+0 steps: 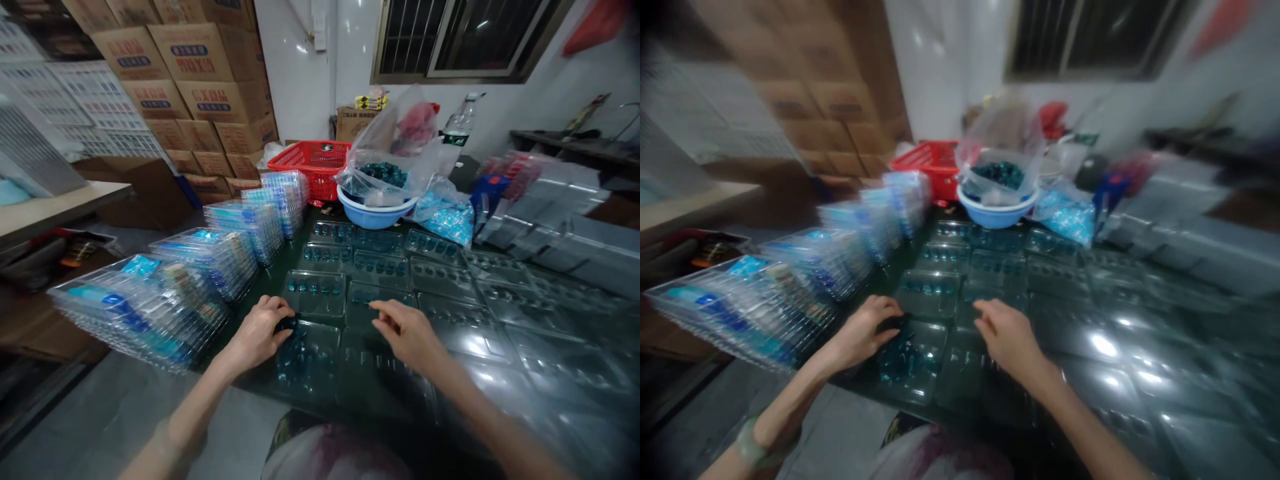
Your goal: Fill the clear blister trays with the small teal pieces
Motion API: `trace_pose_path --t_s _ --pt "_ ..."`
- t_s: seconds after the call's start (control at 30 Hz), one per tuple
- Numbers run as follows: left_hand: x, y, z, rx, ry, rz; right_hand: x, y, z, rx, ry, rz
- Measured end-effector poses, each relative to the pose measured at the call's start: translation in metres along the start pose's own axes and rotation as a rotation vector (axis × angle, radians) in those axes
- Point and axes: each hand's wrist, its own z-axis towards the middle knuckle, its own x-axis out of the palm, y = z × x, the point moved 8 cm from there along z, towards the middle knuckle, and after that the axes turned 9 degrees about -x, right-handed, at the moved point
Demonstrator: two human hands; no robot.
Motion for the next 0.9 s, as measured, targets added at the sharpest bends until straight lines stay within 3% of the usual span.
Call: trace_pose_path --t_s 0.1,0.23,0.37,0.57,0.73,0.9 --pt "-0.004 -0.002 0.002 -0.005 -0.012 -0.024 0.017 0.026 0.007 0.015 -0.016 0.228" --pt "-0.009 -0.004 0.000 -0.039 -0.045 -0.142 0.053 0.043 0.018 0.095 -0.027 0.559" --pt "-0.004 -0.005 0.001 -0.143 -0.028 -0.561 0.087 0.051 0.035 0.135 -0.040 0.630" --pt "0.005 0.001 0.005 -0.295 -0.019 -1.030 0.094 0.062 0.054 0.113 -0.163 0.722" --pt "0.008 -0.003 0.007 -0.297 -0.013 -1.045 0.108 0.046 0.057 0.285 -0.181 0.906" --pt "0.007 -0.018 0.004 -0.195 0.029 -0.787 0.114 0.035 0.057 0.387 -0.211 0.995"
